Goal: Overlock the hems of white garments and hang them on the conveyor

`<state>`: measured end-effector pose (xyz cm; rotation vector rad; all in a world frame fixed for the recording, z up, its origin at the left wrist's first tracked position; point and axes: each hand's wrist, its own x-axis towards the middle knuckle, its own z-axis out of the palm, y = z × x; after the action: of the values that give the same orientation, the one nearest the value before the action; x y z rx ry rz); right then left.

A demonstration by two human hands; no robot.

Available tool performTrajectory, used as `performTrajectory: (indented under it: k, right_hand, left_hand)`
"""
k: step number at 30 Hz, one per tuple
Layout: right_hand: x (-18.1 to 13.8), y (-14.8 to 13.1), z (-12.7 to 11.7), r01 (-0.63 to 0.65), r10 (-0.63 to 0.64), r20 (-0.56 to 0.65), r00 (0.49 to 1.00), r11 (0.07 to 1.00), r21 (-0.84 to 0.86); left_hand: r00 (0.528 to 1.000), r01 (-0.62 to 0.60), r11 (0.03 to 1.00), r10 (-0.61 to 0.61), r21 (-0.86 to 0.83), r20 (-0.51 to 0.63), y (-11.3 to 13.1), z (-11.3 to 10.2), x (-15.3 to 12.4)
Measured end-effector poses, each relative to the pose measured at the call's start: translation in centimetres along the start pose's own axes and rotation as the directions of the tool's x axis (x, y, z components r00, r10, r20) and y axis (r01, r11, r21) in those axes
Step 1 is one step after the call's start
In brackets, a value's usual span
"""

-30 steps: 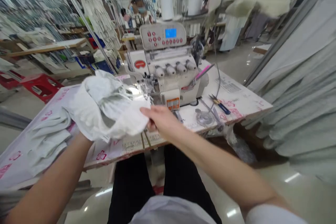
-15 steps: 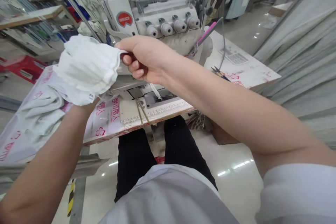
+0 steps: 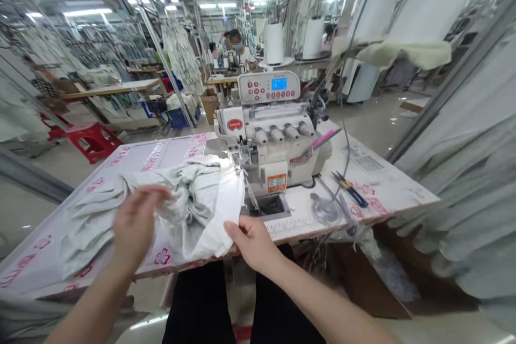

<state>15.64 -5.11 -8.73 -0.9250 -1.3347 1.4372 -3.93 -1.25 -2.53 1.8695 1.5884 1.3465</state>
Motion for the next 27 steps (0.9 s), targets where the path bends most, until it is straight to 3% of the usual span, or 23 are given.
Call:
performTrajectory:
  k: [1,2,4,7,10,11,12,15,16,18,19,21,22,25,26,27]
  right_hand:
    - [0.1,-0.2,0.0,0.004,-0.004,0.016,1.0,1.0,0.009]
    - [0.2,-0.4,-0.1,0.004,-0.005,0.029,1.0,1.0,0.013]
    - [0.4,-0.9,-0.3,0.005,-0.006,0.043,0.999,1.0,0.009]
    - [0.2,-1.0,-0.8,0.015,-0.015,0.036,0.999,1.0,0.001]
    - [-0.3,-0.4,-1.3,-0.01,0.011,0.013,1.0,1.0,-0.005]
    - [-0.4,-0.2,-1.3,-0.025,0.025,0.008,1.0,1.0,-0.005]
    - [-0.6,0.0,-1.4,-0.038,0.038,0.008,0.999,0.999,-0.003]
    - [-0.8,0.2,-1.2,-0.06,0.058,0.048,0.997,0.998,0.027]
    - [-0.8,0.1,-1.1,-0.058,0.055,0.064,0.996,0.997,0.045]
    - [-0.9,-0.1,-0.9,-0.044,0.039,0.078,0.996,0.996,0.075]
    - [-1.0,-0.2,-0.8,-0.044,0.037,0.081,0.996,0.995,0.087]
    - [-1.5,-0.5,-0.7,-0.068,0.058,0.099,0.993,0.993,0.1]
    - [-1.8,-0.7,-0.6,-0.09,0.079,0.113,0.99,0.991,0.097]
    - [-3.1,-1.1,0.0,-0.174,0.154,0.155,0.976,0.976,0.128]
    - [-3.5,-1.1,0.3,-0.2,0.174,0.175,0.969,0.969,0.143]
    - [-3.8,-1.1,0.6,-0.22,0.188,0.195,0.963,0.963,0.155]
  left_hand:
    - [0.982,-0.007,1.0,0.007,-0.001,0.19,0.7,0.8,-0.9]
    - [0.93,0.003,1.0,0.0,-0.008,0.367,1.3,1.7,-1.7]
    - [0.808,0.05,0.999,-0.037,-0.006,0.588,2.3,2.9,-2.9]
    - [0.75,0.072,0.997,-0.076,0.032,0.657,2.9,3.3,-4.4]
    - [0.562,0.019,0.995,-0.092,0.099,0.822,2.8,2.5,-6.3]
    - [0.537,-0.011,0.995,-0.077,0.098,0.84,2.6,2.2,-6.9]
    - [0.57,-0.05,0.994,-0.053,0.099,0.82,2.5,2.1,-7.3]
    - [0.815,-0.098,0.982,-0.014,0.161,0.58,2.0,2.4,-7.5]
    - [0.848,-0.061,0.984,-0.038,0.169,0.528,1.9,2.6,-7.3]
    - [0.824,0.008,0.993,-0.076,0.122,0.561,1.9,2.8,-7.0]
    - [0.781,0.018,0.995,-0.072,0.093,0.62,2.0,2.7,-7.0]
    - [0.651,0.016,0.997,-0.069,0.077,0.756,2.4,2.0,-7.4]
    - [0.558,0.028,0.997,-0.075,0.072,0.826,2.7,1.4,-7.9]
    - [0.22,0.168,0.986,-0.02,-0.018,0.975,3.5,-0.2,-9.3]
    - [0.159,0.225,0.972,0.028,-0.064,0.987,3.6,-0.5,-9.7]
    - [0.144,0.285,0.954,0.054,-0.094,0.988,3.6,-0.6,-9.9]
